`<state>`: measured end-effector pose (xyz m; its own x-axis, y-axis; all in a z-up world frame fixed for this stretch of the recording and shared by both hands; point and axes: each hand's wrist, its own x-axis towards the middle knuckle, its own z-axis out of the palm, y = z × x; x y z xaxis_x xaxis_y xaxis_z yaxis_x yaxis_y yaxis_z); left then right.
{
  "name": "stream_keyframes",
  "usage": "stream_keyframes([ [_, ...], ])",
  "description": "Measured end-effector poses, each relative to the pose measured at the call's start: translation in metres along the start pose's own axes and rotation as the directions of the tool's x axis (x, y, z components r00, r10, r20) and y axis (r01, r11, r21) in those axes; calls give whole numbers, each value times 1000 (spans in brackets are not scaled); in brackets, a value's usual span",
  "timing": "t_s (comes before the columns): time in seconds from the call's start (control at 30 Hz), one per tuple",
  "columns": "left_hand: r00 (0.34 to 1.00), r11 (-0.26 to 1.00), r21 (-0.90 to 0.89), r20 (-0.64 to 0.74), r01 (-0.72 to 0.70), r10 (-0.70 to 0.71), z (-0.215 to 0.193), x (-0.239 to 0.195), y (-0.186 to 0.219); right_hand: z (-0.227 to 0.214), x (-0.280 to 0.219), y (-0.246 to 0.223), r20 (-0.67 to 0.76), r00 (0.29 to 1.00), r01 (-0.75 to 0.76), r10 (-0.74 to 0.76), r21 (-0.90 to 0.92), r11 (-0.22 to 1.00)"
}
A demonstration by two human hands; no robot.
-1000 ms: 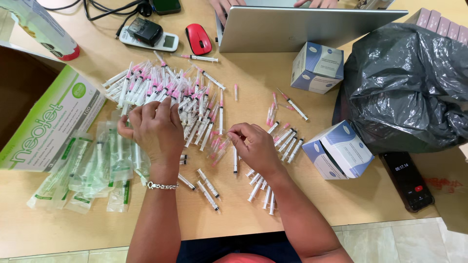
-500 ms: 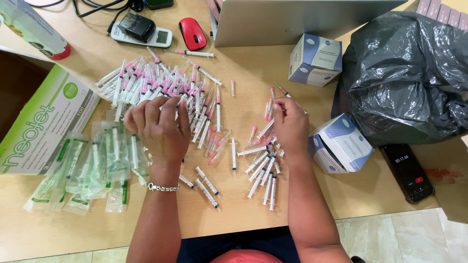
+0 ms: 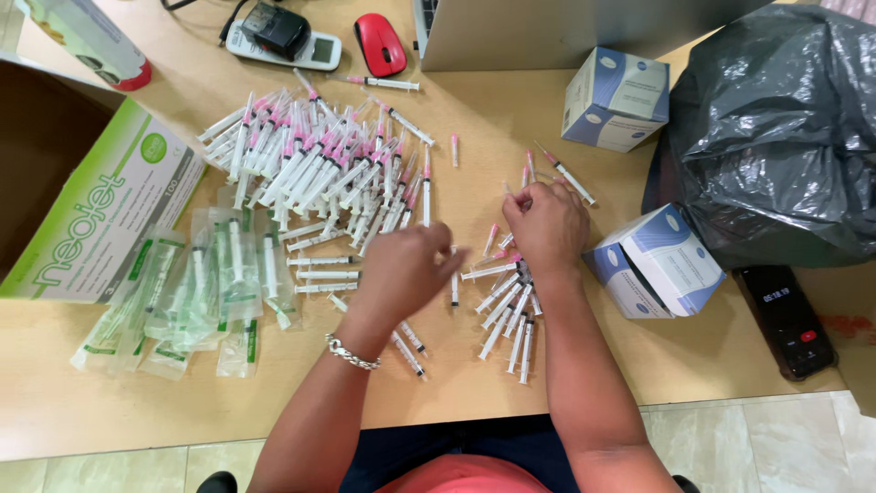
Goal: The person assembles syringes by attaching needles to syringe barrels. They pick up a syringe barrel and a needle, align them, and screw the needle onto the barrel. The person repeats this process for multiple syringes, placing the assembled units on the table.
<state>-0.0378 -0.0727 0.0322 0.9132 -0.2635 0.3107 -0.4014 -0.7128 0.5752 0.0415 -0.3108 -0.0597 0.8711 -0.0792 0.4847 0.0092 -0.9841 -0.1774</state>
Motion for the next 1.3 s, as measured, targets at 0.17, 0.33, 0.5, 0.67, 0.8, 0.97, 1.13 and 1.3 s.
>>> stream_keyframes([
  [0.17, 896, 965, 249, 406, 83, -182, 32, -6, -3, -3, -1, 2, 33, 999, -34, 33, 61, 998],
  [0.33, 888, 962, 238, 401, 134, -223, 27, 1, -16, -23, 3, -2, -7, 1000, 17, -16, 145, 989],
  [0.5, 889, 591, -695, 160, 410, -428, 22, 6, -32, -47, 7, -13, 282, 942, -283, 181, 379, 881],
  [0.67, 879, -112, -977, 214, 183, -426, 2, 11, -10, -58, 0, -37, 384, 920, -390, 73, 914, 107],
  [0.8, 884, -196, -970, 217, 146, -414, 20, 10, -7, -59, -9, -45, 413, 910, -374, 32, 852, -367],
  [0.97, 900, -121, -980, 194, 159, -390, 22, 9, -4, -54, -15, -45, 345, 938, -326, -8, 878, -351],
  [1.13, 910, -47, -987, 163, 157, -382, 19, 9, -6, -53, -14, -42, 309, 950, -309, -52, 896, -318],
  [1.3, 956, 258, -958, 44, 123, -291, 17, 10, -7, -50, -13, -42, 308, 948, -319, -85, 898, -304],
])
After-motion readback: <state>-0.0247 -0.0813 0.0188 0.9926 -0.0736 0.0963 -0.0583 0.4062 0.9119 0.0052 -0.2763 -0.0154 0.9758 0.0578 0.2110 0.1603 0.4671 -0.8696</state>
